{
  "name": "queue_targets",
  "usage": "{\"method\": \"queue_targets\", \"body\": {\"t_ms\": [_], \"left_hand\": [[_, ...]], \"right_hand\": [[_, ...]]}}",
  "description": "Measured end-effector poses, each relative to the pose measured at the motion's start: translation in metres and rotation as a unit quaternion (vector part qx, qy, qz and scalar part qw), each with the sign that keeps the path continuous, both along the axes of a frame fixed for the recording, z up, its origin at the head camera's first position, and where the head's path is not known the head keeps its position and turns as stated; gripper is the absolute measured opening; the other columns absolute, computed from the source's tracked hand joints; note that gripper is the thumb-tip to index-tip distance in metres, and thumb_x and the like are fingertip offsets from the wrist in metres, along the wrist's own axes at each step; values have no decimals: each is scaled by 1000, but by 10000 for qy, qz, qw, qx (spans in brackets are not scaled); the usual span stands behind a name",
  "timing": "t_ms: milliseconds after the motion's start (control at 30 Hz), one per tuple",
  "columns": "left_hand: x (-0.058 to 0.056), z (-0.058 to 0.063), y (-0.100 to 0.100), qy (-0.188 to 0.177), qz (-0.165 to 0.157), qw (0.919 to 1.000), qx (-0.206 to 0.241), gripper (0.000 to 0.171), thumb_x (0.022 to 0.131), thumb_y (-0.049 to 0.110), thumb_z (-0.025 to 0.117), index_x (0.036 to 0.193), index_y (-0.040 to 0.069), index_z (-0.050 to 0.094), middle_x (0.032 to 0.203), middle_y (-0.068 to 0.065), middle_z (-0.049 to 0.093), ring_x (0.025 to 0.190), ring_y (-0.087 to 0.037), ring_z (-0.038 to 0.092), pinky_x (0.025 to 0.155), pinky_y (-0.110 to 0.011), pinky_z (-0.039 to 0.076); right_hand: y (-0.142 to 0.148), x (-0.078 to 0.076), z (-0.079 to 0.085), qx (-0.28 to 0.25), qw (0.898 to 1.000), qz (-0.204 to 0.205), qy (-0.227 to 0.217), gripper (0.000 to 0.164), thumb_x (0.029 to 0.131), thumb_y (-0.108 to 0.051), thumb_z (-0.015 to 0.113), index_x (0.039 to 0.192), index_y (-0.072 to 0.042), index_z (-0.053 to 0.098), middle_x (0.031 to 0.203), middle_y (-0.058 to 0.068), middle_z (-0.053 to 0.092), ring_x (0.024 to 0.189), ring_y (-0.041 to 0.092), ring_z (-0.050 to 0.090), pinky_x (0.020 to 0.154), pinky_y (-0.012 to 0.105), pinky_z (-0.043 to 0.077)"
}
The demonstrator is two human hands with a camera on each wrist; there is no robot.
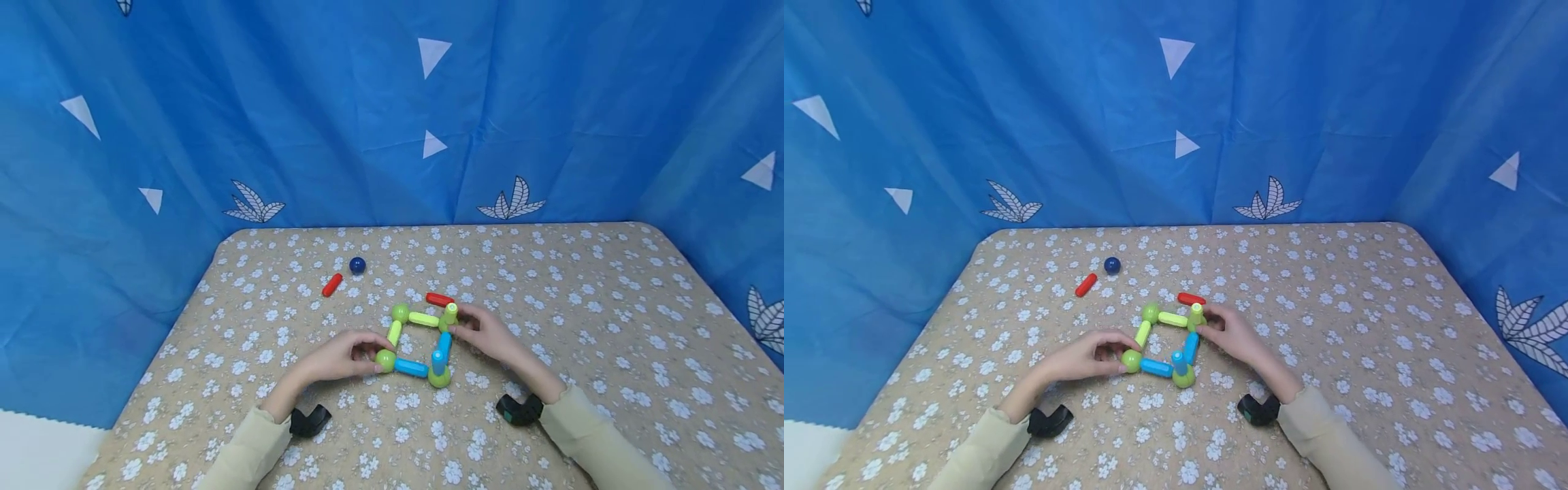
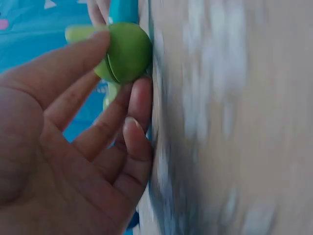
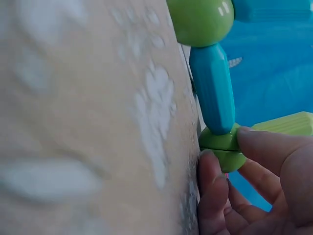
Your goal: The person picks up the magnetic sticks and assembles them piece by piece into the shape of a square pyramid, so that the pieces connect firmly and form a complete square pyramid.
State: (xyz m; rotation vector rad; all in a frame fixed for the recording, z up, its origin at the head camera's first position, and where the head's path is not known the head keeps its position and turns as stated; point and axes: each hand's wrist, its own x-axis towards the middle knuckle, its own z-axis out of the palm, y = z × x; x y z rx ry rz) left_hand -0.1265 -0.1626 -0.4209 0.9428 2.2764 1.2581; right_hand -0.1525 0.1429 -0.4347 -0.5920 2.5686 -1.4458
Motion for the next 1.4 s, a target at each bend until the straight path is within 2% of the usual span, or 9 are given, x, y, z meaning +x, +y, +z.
{"method": "queue_targets", "body": {"t_ms": [333, 533, 633, 700, 800, 933, 1033, 1100, 1400], "left_hand": [[9, 0, 15, -326, -306, 9990, -3, 34, 86, 10, 68, 120, 11, 62, 92, 5, 61, 82, -11, 58, 68, -28, 51], [-1, 2, 12, -633, -681, 9950, 354, 37, 88, 5, 65, 124, 2, 58, 103, -3, 63, 91, -16, 61, 77, -32, 52], [-10, 4, 7, -703, -589, 9944, 524, 37, 89, 4, 63, 124, -2, 55, 106, -10, 64, 94, -20, 61, 79, -34, 51], [-19, 7, 2, -656, -142, 9954, 679, 36, 89, 5, 63, 124, -2, 56, 106, -12, 64, 94, -21, 61, 80, -34, 51], [-34, 10, -6, -380, 1112, 9879, 1008, 33, 89, 6, 64, 121, 0, 58, 110, -12, 63, 97, -23, 59, 84, -35, 49], [-56, 8, -16, 326, 3010, 9429, 1392, 27, 88, 3, 64, 115, 0, 61, 114, -11, 60, 104, -26, 55, 89, -39, 45], [-68, 3, -24, 659, 3866, 9109, 1279, 28, 87, 1, 65, 115, -1, 61, 116, -15, 58, 107, -30, 52, 90, -42, 43], [-73, -2, -28, 725, 4108, 9026, 1062, 33, 85, 1, 67, 117, -3, 60, 118, -18, 57, 107, -33, 51, 89, -43, 43], [-78, -16, -40, 984, 4144, 9048, 12, 31, 83, 4, 71, 112, -4, 63, 98, -18, 64, 89, -29, 59, 78, -38, 49]], "right_hand": [[3, -9, -3, -263, 9974, -17, -667, 38, 90, -13, 64, 123, 2, 56, 94, 9, 60, 66, 19, 56, 53, 33, 51], [6, -11, -8, -579, 9937, -77, -956, 43, 90, -14, 65, 127, 4, 53, 101, 12, 62, 71, 21, 59, 58, 34, 53], [7, -10, -9, -592, 9930, -113, -1012, 43, 90, -13, 65, 127, 5, 52, 99, 12, 63, 70, 20, 59, 58, 32, 53], [6, -8, -4, -612, 9929, -100, -1012, 42, 90, -11, 64, 126, 7, 51, 97, 12, 63, 70, 21, 59, 58, 32, 52], [3, -2, 9, -643, 9930, -97, -990, 39, 91, -6, 61, 125, 11, 51, 95, 13, 62, 71, 24, 59, 58, 33, 52], [-2, 5, 22, -607, 9929, -102, -1020, 37, 91, -3, 60, 124, 12, 50, 96, 16, 62, 73, 27, 59, 61, 35, 53], [-4, 7, 24, -528, 9932, -109, -1028, 37, 91, -3, 60, 124, 12, 51, 96, 16, 62, 73, 27, 59, 61, 35, 53], [-4, 6, 22, -527, 9936, -92, -996, 37, 91, -3, 60, 123, 12, 51, 95, 15, 62, 71, 27, 59, 60, 34, 52], [0, -15, -7, -557, 9930, -155, -1033, 42, 90, -12, 64, 127, 6, 52, 90, 9, 63, 66, 20, 56, 56, 32, 51]]}}
